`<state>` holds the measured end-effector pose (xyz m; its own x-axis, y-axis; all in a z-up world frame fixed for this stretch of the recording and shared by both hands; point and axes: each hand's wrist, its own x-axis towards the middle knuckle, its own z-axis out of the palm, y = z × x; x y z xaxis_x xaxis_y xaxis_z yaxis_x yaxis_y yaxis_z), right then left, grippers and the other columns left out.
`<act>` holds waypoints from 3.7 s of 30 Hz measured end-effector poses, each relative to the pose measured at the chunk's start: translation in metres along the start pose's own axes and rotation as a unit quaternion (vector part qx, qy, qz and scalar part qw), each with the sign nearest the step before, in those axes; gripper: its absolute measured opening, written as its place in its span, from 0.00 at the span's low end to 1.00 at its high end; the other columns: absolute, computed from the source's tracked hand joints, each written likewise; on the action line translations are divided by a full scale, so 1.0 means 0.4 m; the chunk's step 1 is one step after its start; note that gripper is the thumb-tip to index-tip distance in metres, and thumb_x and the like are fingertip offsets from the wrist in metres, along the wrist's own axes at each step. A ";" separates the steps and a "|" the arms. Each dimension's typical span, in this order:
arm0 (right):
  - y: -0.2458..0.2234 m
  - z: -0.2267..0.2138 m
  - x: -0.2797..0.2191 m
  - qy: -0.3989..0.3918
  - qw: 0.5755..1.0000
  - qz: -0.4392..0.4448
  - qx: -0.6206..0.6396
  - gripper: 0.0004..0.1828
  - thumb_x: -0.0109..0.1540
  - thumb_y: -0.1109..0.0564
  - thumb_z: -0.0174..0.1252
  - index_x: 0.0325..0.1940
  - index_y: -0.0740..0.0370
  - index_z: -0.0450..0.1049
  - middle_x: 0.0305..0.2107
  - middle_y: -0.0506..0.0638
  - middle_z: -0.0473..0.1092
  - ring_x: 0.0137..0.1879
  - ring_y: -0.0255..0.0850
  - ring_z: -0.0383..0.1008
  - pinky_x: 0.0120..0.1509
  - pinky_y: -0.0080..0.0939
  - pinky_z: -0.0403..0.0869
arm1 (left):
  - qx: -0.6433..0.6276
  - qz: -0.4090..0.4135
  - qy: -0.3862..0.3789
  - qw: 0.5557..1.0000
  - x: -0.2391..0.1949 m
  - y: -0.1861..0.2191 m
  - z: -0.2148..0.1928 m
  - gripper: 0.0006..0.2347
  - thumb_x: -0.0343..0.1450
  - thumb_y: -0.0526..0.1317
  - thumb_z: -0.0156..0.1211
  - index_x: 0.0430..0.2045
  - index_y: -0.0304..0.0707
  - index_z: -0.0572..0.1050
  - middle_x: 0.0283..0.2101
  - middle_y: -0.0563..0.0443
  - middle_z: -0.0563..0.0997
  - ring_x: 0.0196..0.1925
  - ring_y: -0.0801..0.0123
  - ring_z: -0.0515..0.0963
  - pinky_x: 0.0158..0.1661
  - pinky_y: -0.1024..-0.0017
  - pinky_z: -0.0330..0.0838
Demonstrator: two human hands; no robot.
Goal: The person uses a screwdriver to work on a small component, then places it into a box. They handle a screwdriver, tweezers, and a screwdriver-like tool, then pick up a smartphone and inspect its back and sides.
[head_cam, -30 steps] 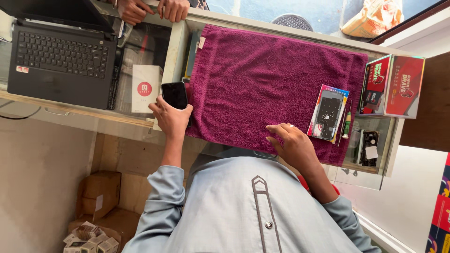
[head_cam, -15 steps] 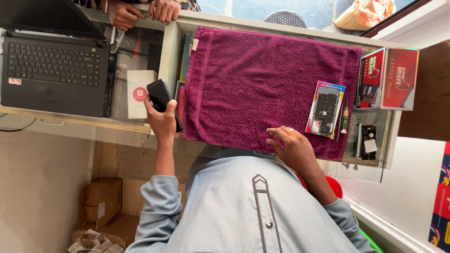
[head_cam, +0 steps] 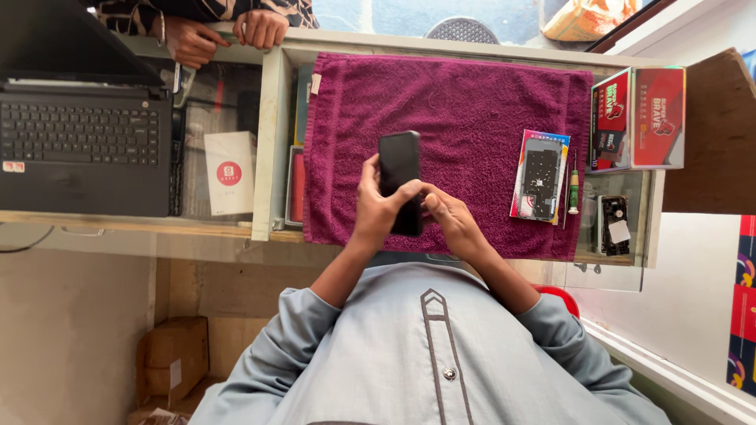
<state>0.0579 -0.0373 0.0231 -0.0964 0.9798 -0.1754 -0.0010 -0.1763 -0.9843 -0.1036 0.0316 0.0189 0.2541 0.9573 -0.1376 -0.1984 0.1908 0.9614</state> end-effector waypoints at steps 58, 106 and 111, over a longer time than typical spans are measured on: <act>-0.066 0.150 0.031 0.208 0.935 -0.147 -0.249 0.21 0.71 0.57 0.47 0.23 0.63 0.65 0.13 0.49 0.64 0.17 0.37 0.67 0.23 0.40 0.66 | -0.191 -0.053 0.094 0.976 0.084 0.052 -0.074 0.14 0.80 0.40 0.46 0.54 0.28 0.72 0.43 0.47 0.83 0.43 0.72 0.82 0.46 0.74 0.76; -0.193 -0.023 0.049 0.212 0.939 -0.214 -0.169 0.55 0.54 0.57 0.70 0.81 0.66 0.50 0.71 0.65 0.60 0.76 0.51 0.65 0.79 0.46 0.69 | -0.197 -0.116 -0.241 0.943 0.034 0.063 -0.106 0.23 0.73 0.26 0.52 0.65 0.32 0.59 0.48 0.43 0.79 0.45 0.65 0.85 0.39 0.60 0.83; -0.163 -0.116 0.013 0.224 0.939 -0.188 -0.182 0.58 0.61 0.45 0.71 0.84 0.67 0.46 0.73 0.63 0.58 0.77 0.52 0.64 0.80 0.45 0.67 | -0.169 -0.107 -0.229 0.953 -0.010 0.105 -0.133 0.24 0.72 0.28 0.53 0.65 0.28 0.59 0.48 0.38 0.80 0.45 0.60 0.85 0.38 0.57 0.83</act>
<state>0.1035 -0.0161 0.0857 0.2713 0.9218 0.2769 0.3967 0.1550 -0.9048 -0.1632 0.0473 0.0470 0.6938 0.7085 -0.1292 -0.3697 0.5044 0.7803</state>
